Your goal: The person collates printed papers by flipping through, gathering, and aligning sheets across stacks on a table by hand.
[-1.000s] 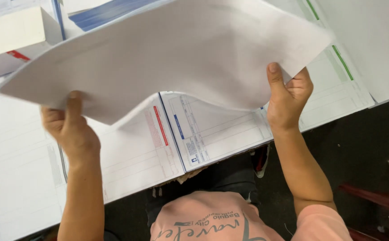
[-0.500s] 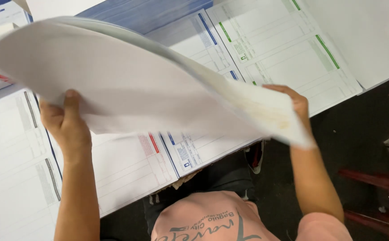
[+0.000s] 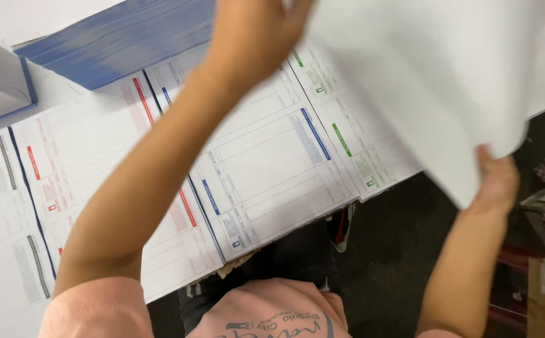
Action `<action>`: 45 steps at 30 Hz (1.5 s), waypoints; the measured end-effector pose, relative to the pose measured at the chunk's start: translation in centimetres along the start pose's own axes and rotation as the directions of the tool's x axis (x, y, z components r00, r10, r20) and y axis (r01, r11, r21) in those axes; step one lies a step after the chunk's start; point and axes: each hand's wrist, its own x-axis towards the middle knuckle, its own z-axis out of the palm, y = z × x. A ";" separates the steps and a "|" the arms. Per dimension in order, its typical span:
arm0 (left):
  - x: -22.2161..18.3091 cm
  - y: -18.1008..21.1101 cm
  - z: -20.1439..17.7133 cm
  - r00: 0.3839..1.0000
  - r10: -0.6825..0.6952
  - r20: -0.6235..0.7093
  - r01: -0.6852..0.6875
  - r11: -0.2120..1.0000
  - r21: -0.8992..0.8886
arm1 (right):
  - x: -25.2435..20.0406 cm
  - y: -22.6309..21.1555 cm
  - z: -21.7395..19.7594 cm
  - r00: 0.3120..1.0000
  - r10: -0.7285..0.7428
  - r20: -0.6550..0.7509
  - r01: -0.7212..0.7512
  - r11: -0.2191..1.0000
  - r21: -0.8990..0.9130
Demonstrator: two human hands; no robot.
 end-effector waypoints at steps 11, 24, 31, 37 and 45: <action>-35.0 11.2 -4.2 0.304 0.103 0.947 0.712 0.636 -0.298 | 32.7 6.5 -17.0 0.996 0.083 0.032 -0.089 0.911 0.403; -47.4 7.8 4.2 0.017 -0.167 0.986 0.967 0.252 0.026 | 35.3 9.5 -14.3 0.968 -0.105 -0.226 0.057 0.976 -0.210; -43.9 7.4 3.6 -0.051 0.103 0.993 0.993 0.114 0.039 | 34.0 7.8 -13.3 0.975 -0.004 -0.221 -0.040 0.980 -0.196; -46.3 7.9 6.1 -0.002 -0.053 0.999 0.904 0.426 0.024 | 33.4 8.0 -13.4 0.977 -0.021 -0.211 -0.015 0.986 -0.166; -43.9 12.0 4.4 0.192 -0.398 0.897 0.839 0.541 0.060 | 31.7 7.5 -12.4 0.991 -0.074 -0.110 0.067 0.996 -0.063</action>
